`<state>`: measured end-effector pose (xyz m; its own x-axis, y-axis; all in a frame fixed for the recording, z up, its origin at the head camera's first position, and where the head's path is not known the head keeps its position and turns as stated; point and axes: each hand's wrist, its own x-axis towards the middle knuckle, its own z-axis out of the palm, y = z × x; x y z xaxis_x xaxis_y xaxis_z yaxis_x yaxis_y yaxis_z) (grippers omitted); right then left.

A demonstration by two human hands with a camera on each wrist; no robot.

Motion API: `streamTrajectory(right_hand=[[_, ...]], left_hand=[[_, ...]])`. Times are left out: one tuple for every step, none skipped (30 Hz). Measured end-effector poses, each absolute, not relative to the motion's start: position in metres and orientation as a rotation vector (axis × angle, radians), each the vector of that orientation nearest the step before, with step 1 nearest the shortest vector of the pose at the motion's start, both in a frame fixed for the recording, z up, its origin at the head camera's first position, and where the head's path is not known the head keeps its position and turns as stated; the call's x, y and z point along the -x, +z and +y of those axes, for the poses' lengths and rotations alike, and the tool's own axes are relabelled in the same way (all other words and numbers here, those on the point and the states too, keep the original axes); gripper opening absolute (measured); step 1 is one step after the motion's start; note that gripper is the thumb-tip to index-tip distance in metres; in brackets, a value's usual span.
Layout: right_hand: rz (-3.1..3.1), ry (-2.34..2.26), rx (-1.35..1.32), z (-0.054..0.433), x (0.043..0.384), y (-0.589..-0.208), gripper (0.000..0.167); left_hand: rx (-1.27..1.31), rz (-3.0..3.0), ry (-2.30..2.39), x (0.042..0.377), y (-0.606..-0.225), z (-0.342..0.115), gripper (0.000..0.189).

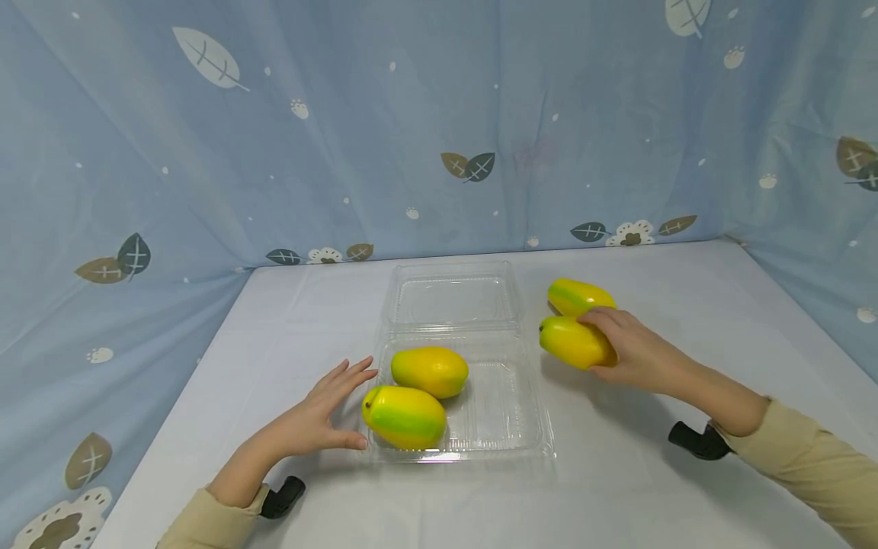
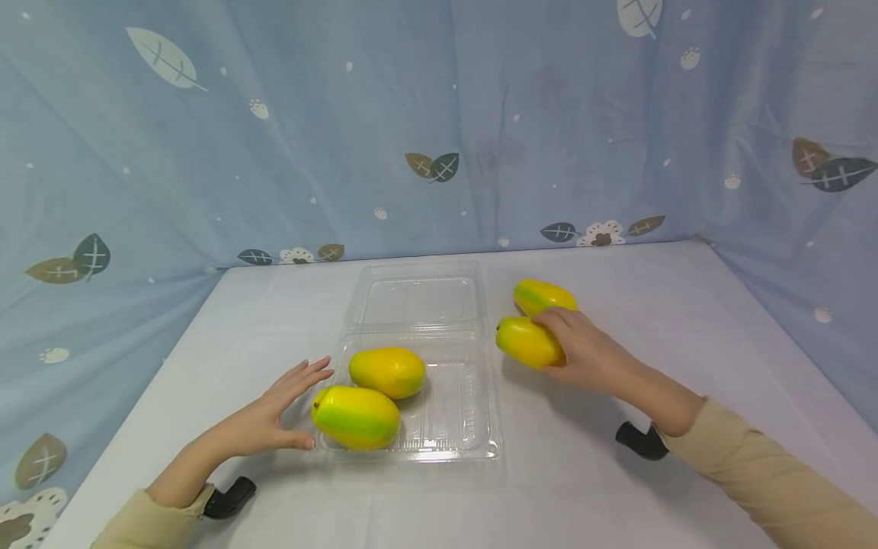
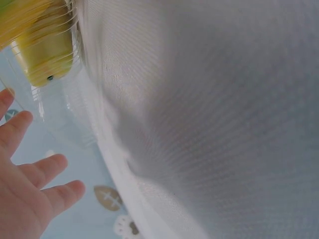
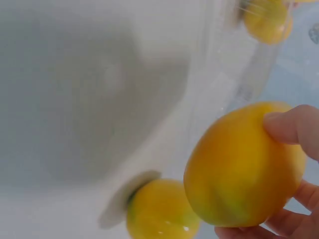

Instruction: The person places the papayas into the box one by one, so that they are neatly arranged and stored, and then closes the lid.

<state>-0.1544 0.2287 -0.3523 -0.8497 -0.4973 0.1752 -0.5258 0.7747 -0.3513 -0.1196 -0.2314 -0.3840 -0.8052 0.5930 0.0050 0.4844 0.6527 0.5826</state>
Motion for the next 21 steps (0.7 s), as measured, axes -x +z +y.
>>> streamTrajectory(right_hand=[[-2.887,0.613,-0.843,0.228,0.154,-0.35,0.063],[-2.883,0.62,-0.849,0.228,0.153,-0.348,0.063],[-2.879,0.626,-0.856,0.227,0.152,-0.347,0.063],[-2.872,0.633,-0.862,0.226,0.152,-0.345,0.063],[-2.865,0.64,-0.868,0.225,0.151,-0.343,0.063],[-2.855,0.646,-0.875,0.224,0.15,-0.342,0.063],[-2.847,0.654,-0.884,0.222,0.149,-0.34,0.063],[-2.836,0.664,-0.895,0.221,0.149,-0.338,0.062],[-2.825,0.672,-0.903,0.219,0.148,-0.336,0.062],[-2.813,0.685,-0.916,0.217,0.147,-0.335,0.062],[-2.803,0.696,-0.928,0.215,0.146,-0.334,0.062],[-2.797,0.705,-0.938,0.212,0.145,-0.332,0.063],[-2.796,0.715,-0.949,0.21,0.144,-0.331,0.063],[-2.787,0.725,-0.966,0.208,0.143,-0.33,0.063],[-2.784,0.728,-0.972,0.206,0.142,-0.33,0.064],[-2.781,0.73,-0.982,0.205,0.141,-0.33,0.064],[-2.773,0.735,-0.994,0.203,0.14,-0.329,0.064],[-2.769,0.734,-1.001,0.202,0.139,-0.329,0.064],[-2.763,0.738,-1.011,0.201,0.139,-0.329,0.065],[-2.75,0.743,-1.024,0.199,0.138,-0.329,0.064],[-2.742,0.738,-1.028,0.198,0.138,-0.329,0.065]], left_hand=[[-0.884,2.685,0.864,0.12,-0.384,-0.231,0.09],[-0.884,2.687,0.862,0.12,-0.384,-0.232,0.09],[-0.883,2.689,0.861,0.12,-0.384,-0.232,0.09],[-0.882,2.69,0.859,0.12,-0.384,-0.232,0.09],[-0.882,2.692,0.859,0.12,-0.384,-0.232,0.09],[-0.881,2.693,0.858,0.12,-0.384,-0.232,0.09],[-0.881,2.693,0.858,0.12,-0.384,-0.232,0.09],[-0.881,2.693,0.858,0.12,-0.384,-0.232,0.09],[-0.881,2.692,0.858,0.12,-0.384,-0.232,0.09],[-0.88,2.691,0.86,0.12,-0.385,-0.232,0.09],[-0.881,2.689,0.862,0.121,-0.385,-0.232,0.09],[-0.881,2.688,0.864,0.121,-0.385,-0.232,0.09],[-0.881,2.687,0.865,0.121,-0.385,-0.232,0.09],[-0.88,2.686,0.866,0.121,-0.385,-0.232,0.09],[-0.881,2.686,0.867,0.121,-0.385,-0.232,0.09],[-0.88,2.686,0.867,0.121,-0.385,-0.232,0.09],[-0.88,2.685,0.867,0.121,-0.385,-0.232,0.09],[-0.879,2.685,0.867,0.121,-0.385,-0.232,0.09],[-0.878,2.686,0.866,0.121,-0.385,-0.232,0.09],[-0.878,2.686,0.865,0.121,-0.385,-0.232,0.09],[-0.878,2.685,0.866,0.121,-0.386,-0.232,0.09]])
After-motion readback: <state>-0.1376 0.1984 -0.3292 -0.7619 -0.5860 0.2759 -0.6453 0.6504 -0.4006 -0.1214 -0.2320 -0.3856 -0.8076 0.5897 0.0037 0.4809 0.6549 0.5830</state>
